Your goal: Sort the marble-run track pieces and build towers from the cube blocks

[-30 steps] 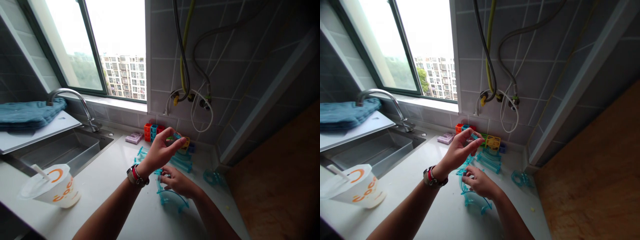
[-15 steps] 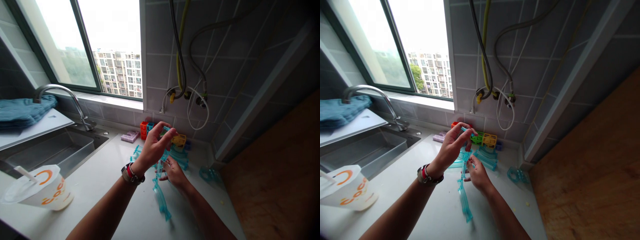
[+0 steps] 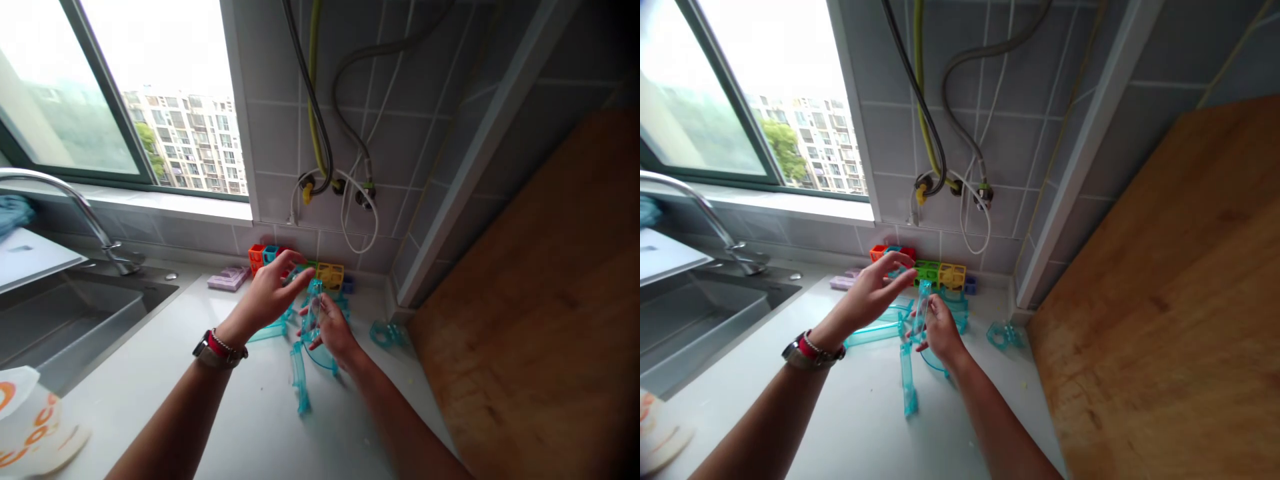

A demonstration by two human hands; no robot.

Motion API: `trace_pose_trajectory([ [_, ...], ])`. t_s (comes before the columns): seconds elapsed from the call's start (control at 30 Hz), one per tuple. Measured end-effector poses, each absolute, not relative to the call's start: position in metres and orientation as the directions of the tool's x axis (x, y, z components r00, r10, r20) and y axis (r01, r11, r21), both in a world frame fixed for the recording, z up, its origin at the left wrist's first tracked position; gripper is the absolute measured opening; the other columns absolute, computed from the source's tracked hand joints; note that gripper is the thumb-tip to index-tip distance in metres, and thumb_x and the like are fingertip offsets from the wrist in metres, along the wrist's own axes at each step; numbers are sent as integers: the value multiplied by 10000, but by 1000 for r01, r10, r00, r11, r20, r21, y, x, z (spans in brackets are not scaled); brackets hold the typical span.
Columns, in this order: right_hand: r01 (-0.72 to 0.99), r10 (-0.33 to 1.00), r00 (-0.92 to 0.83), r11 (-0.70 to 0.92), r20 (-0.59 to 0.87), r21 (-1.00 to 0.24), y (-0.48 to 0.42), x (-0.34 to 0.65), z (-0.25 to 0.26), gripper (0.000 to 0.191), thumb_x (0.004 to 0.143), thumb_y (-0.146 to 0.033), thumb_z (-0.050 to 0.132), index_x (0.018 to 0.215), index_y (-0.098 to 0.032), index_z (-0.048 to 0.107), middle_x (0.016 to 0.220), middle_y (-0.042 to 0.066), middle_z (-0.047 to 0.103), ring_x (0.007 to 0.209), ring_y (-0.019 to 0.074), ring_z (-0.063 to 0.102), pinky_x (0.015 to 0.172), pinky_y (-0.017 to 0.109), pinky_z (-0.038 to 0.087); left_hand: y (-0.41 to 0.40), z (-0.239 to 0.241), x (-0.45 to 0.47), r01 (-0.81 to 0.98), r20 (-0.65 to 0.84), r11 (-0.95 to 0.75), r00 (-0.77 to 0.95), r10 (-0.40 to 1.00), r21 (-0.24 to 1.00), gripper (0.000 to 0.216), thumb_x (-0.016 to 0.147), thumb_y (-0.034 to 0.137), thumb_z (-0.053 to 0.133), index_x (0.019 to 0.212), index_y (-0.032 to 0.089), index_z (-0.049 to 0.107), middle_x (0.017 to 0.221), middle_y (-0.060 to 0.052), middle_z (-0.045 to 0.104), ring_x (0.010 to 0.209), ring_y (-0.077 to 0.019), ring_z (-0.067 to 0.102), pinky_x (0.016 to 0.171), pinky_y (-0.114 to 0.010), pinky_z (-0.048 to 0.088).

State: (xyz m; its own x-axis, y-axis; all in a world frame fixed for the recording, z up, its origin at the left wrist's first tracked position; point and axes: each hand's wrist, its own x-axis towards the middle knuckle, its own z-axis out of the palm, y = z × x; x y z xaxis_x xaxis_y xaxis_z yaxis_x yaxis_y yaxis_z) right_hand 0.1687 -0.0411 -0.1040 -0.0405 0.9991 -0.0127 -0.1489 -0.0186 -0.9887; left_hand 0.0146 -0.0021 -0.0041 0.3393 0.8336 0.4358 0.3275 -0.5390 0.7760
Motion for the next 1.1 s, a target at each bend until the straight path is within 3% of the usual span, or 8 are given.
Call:
trace_pose_trajectory([
  [0.1,-139,997,-47,-67,-61,-988,-39,173,-103,389,946,-635,526,998,-249,523,1053,22,664,564,119,664,341,185,475,3,-13,0,708,142,-507,509,849,492,636,817,685,673,1250,219,660,1105,-119,750,1016,-306,696,786,-341,507],
  [0.2,-121,995,-38,-97,-93,-988,-35,178,-103,363,950,-608,534,969,-246,532,1033,26,680,546,120,649,334,187,460,3,-24,-3,811,-254,-460,560,788,362,697,690,759,726,1141,228,745,912,-93,784,834,-302,730,658,-324,498],
  [0.27,-109,995,-43,-99,-94,-989,-34,180,-104,358,939,-598,552,963,-241,544,1015,30,692,545,119,634,334,189,463,0,-32,4,806,-352,-486,587,729,338,575,693,741,731,964,237,787,712,-48,750,663,-258,705,566,-296,459],
  [0.37,-85,997,-37,-73,-70,-994,-32,182,-107,392,913,-614,578,914,-223,556,958,36,706,524,105,580,317,170,433,-3,-43,18,769,-312,-568,639,703,294,373,749,591,754,798,223,779,656,-50,718,629,-230,671,559,-282,431],
  [0.57,-75,999,-12,-42,-41,-996,-29,183,-115,441,890,-646,595,864,-206,577,843,20,715,442,73,511,299,140,358,1,-49,25,716,-278,-614,696,662,331,174,724,386,812,736,217,772,656,-39,703,590,-176,604,538,-255,380],
  [0.77,-119,997,78,-6,-16,-993,-26,183,-118,542,834,-738,616,791,-203,542,698,-10,682,367,61,460,311,167,359,-4,-45,25,696,-384,-586,718,581,414,154,706,341,804,668,213,726,472,33,579,427,-133,521,448,-222,347],
  [0.9,-172,982,186,64,32,-983,-24,188,-115,554,848,-763,572,785,-216,508,637,-31,647,376,74,474,358,194,390,-15,-46,36,665,-448,-608,745,495,434,180,718,385,810,722,216,748,509,20,634,431,-152,565,465,-236,401],
  [1.1,-292,958,284,129,43,-948,-26,191,-109,509,819,-695,667,752,-212,525,610,-33,638,408,98,540,399,215,417,-47,-66,69,497,-410,-831,832,374,250,341,665,453,881,905,219,818,764,-92,783,684,-281,718,618,-342,537],
])
